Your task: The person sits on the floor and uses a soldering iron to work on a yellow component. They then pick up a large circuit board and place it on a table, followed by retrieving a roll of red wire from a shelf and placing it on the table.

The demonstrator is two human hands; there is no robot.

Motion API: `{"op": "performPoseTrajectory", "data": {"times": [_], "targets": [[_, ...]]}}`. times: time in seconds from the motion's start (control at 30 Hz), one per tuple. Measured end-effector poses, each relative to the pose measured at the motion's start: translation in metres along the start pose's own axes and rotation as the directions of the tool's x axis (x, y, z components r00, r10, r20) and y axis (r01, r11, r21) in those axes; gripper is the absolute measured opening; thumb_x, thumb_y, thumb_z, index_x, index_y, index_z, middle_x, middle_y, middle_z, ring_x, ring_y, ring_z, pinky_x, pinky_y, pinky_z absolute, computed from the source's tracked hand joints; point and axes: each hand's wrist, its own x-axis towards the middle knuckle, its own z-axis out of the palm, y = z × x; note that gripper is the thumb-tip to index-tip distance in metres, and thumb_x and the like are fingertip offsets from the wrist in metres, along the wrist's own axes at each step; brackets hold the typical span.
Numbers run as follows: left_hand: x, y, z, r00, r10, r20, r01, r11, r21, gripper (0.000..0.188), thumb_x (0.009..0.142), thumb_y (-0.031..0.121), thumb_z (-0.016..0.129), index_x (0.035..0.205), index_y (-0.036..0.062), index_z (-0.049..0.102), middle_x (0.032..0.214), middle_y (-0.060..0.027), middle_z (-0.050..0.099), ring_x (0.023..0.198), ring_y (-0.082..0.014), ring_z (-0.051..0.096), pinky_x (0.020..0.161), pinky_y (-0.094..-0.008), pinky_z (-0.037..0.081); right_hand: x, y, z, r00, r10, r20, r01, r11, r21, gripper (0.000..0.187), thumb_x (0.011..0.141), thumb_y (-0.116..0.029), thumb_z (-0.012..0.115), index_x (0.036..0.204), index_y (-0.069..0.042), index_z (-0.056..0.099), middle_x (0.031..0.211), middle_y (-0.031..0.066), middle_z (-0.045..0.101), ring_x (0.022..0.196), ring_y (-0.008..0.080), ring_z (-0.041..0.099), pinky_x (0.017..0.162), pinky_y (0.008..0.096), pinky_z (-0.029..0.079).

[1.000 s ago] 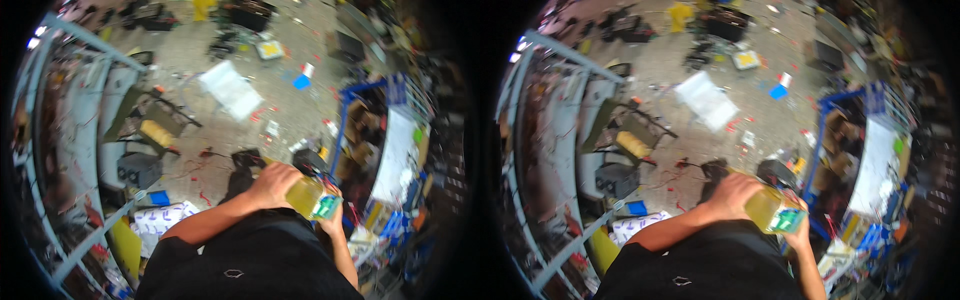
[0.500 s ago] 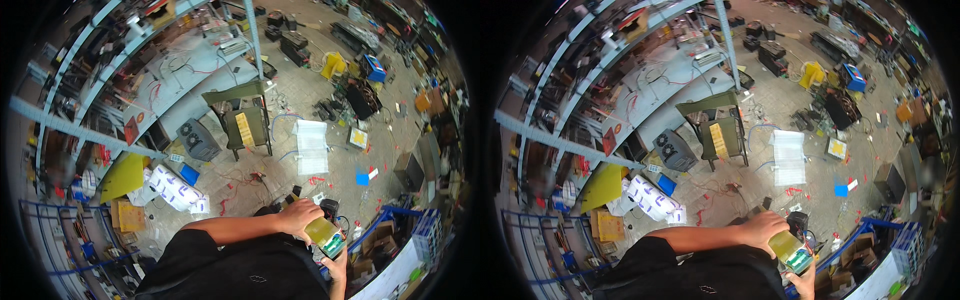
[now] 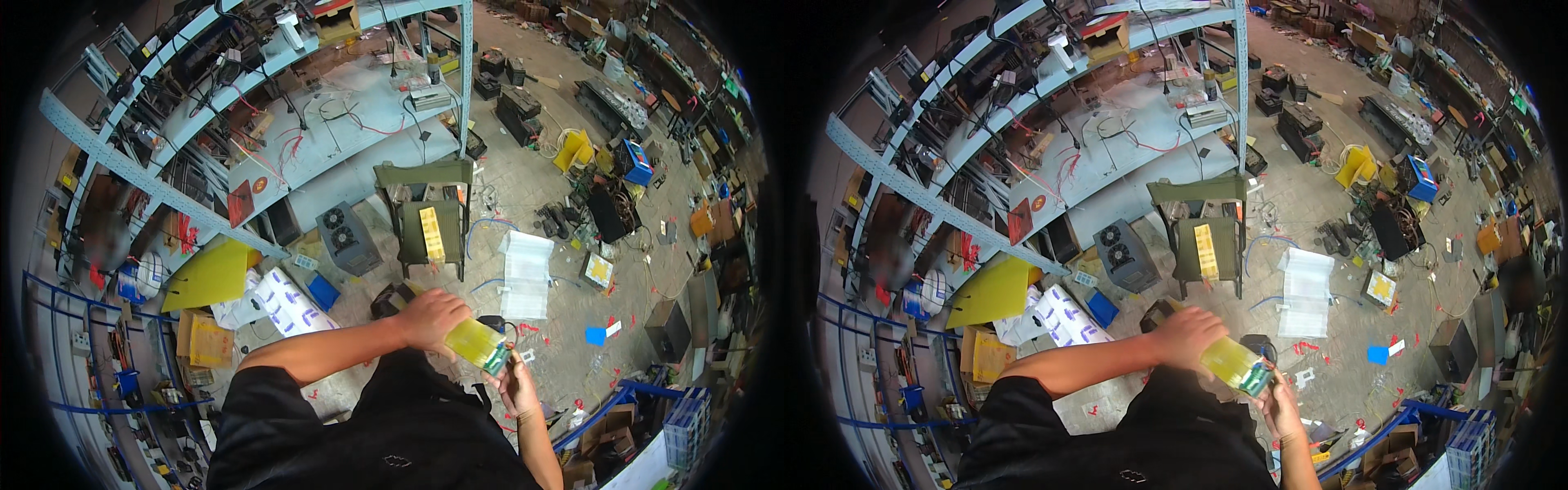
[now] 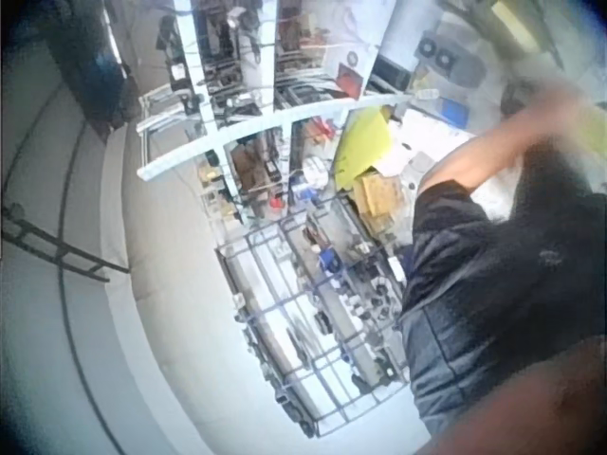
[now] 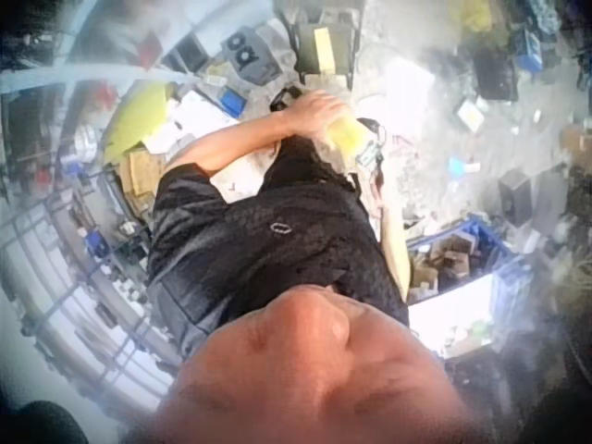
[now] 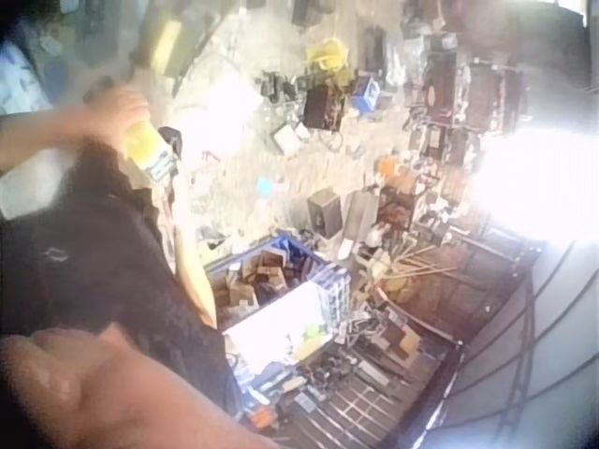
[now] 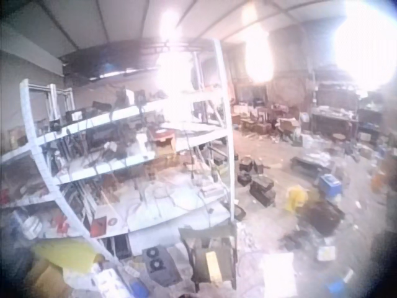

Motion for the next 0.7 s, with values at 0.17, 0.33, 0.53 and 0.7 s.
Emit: {"op": "performPoseTrajectory", "data": {"times": [0.17, 0.33, 0.53, 0.7], "targets": [[-0.03, -0.107, -0.059, 0.999, 0.035, -0.041, -0.032, 0.996, 0.085, 0.079, 0.059, 0.066, 0.08, 0.107, 0.0062, 0.062, 0.097, -0.0086, 0.064, 0.093, -0.0295, 0.064, 0.084, -0.0406, 0.046, 0.047, 0.03, -0.003, 0.986, 0.09, -0.137, -0.108, 0.986, -0.129, 0.083, 0.098, -0.05, 0.065, 0.159, -0.005, 0.03, 0.146, 0.0247, 0.052, 0.122, 0.0357, 0.063, 0.105, 0.0476, 0.049], [-0.066, -0.233, -0.11, 0.999, 0.029, -0.023, -0.027, 0.995, 0.097, 0.068, 0.076, 0.065, 0.068, 0.108, 0.0051, 0.063, 0.097, -0.0084, 0.064, 0.093, -0.0278, 0.064, 0.082, -0.0383, 0.046, 0.069, 0.073, -0.01, 0.852, 0.099, -0.513, -0.148, 0.988, -0.055, 0.076, 0.097, -0.054, 0.064, 0.153, -0.007, 0.041, 0.132, 0.0211, 0.062, 0.109, 0.0334, 0.068, 0.094, 0.0451, 0.054], [-0.082, -0.37, -0.176, 0.998, -0.012, 0.069, -0.006, 0.966, 0.259, 0.026, 0.075, 0.024, 0.066, 0.096, 0.009, 0.063, 0.089, -0.0062, 0.062, 0.087, -0.0257, 0.063, 0.081, -0.0372, 0.048, 0.073, 0.121, 0.017, 0.672, 0.238, -0.701, -0.368, 0.929, -0.036, 0.063, 0.099, -0.045, 0.066, 0.146, -0.006, 0.049, 0.122, 0.0199, 0.07, 0.096, 0.0304, 0.073, 0.08, 0.0392, 0.058], [-0.088, -0.474, -0.21, 0.995, -0.073, 0.068, 0.041, 0.923, 0.383, 0.027, 0.074, 0.019, 0.066, 0.099, 0.0096, 0.062, 0.091, -0.0062, 0.06, 0.091, -0.0263, 0.062, 0.085, -0.0375, 0.047, 0.11, 0.143, 0.029, 0.68, 0.281, -0.677, -0.517, 0.839, -0.171, 0.057, 0.102, -0.042, 0.064, 0.145, -0.006, 0.05, 0.117, 0.0169, 0.071, 0.09, 0.0276, 0.075, 0.076, 0.0378, 0.057]]}}
